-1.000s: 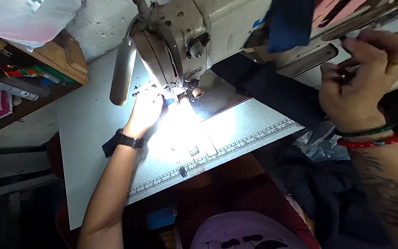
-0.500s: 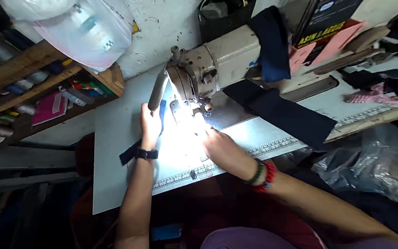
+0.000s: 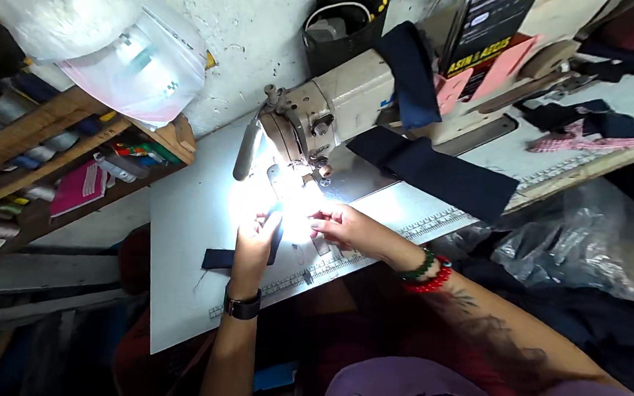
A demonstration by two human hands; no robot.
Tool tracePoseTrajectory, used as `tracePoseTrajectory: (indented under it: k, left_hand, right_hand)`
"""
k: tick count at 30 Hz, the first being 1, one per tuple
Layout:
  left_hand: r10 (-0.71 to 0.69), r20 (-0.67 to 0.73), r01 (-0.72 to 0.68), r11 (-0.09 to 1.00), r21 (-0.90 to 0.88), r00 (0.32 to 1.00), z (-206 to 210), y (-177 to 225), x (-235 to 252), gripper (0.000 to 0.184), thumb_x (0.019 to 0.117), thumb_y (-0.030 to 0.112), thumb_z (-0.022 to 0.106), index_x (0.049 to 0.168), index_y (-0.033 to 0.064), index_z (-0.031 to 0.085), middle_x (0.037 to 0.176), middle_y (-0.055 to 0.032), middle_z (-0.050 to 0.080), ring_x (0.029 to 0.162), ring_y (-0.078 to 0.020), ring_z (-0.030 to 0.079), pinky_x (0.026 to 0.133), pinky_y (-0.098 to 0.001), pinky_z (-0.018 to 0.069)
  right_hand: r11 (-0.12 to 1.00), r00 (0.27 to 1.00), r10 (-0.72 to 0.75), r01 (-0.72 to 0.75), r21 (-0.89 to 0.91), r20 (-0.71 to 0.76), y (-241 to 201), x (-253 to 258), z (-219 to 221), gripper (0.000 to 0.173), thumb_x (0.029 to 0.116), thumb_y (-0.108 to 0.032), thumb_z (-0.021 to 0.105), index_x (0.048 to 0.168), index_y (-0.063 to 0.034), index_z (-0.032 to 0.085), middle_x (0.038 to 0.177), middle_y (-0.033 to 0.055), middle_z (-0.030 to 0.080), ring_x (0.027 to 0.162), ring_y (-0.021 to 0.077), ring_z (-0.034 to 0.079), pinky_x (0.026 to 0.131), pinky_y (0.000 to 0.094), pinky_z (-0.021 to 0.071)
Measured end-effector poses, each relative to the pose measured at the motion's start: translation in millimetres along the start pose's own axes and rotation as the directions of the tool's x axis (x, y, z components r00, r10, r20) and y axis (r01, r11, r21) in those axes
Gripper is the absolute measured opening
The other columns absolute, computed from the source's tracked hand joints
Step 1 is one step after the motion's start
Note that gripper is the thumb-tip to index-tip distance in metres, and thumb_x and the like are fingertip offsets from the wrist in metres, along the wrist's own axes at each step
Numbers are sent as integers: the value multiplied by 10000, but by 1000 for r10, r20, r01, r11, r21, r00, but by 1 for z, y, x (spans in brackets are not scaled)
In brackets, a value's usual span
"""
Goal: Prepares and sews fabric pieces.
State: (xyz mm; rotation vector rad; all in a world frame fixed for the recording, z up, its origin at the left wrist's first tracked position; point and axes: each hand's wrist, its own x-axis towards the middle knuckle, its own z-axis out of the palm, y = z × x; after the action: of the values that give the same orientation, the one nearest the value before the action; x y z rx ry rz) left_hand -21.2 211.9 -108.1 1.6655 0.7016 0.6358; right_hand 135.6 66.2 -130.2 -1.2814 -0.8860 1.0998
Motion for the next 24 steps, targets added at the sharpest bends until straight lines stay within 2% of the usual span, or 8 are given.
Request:
tracePoseTrajectory:
  k: [2,4,8,16,21,24]
  left_hand:
    - [8,57,-5,998,-57,998,13,2,-8,105,948,38,671,1040,-3,643,827,-19,686,728,-73,660,682,-251,568]
    - [1,96,7,997,-79,995,22,3,-13,143,934,44,689,1061,-9,651,885,-38,709,803,-92,689,754,-281,591]
    - [-27,163,44,994,-100,986,29,9,-19,227,910,20,694,1126,-16,637,975,-52,729,897,-111,710,829,-299,602]
    - [-25,267,55,993,-108,963,26,7,-21,329,898,-45,684,1211,-55,584,1018,-89,731,933,-136,718,870,-305,602]
    - [-53,291,80,994,-81,955,27,4,-20,342,901,-20,700,1224,-51,591,994,-76,731,910,-122,718,859,-293,601]
    - [-77,353,116,989,-92,932,27,6,-19,384,906,-16,695,1265,-46,562,1041,-75,730,959,-126,714,898,-303,593]
  right_hand:
    - [973,996,57,-70,218,62,4,-20,-4,244,1055,-159,539,1286,-85,568,875,-34,679,517,-33,440,452,130,341]
    - [963,997,67,-77,257,48,6,-31,-4,181,1054,-154,549,1220,-83,548,877,-30,674,507,-33,432,443,125,332]
    - [963,998,61,-64,261,19,7,-36,-5,135,1050,-157,563,1165,-85,555,861,-24,666,509,-27,437,444,129,331]
    - [973,999,50,-53,224,17,13,-38,-8,102,1050,-156,573,1122,-85,576,834,-33,665,516,-20,452,447,134,333]
    - [986,998,45,-50,160,34,13,-39,-11,68,1040,-148,589,1083,-97,577,836,-39,669,530,-21,472,459,135,347]
    - [987,999,40,-42,155,18,15,-39,-14,87,1045,-154,583,1101,-87,587,827,-29,669,525,-12,464,455,142,339]
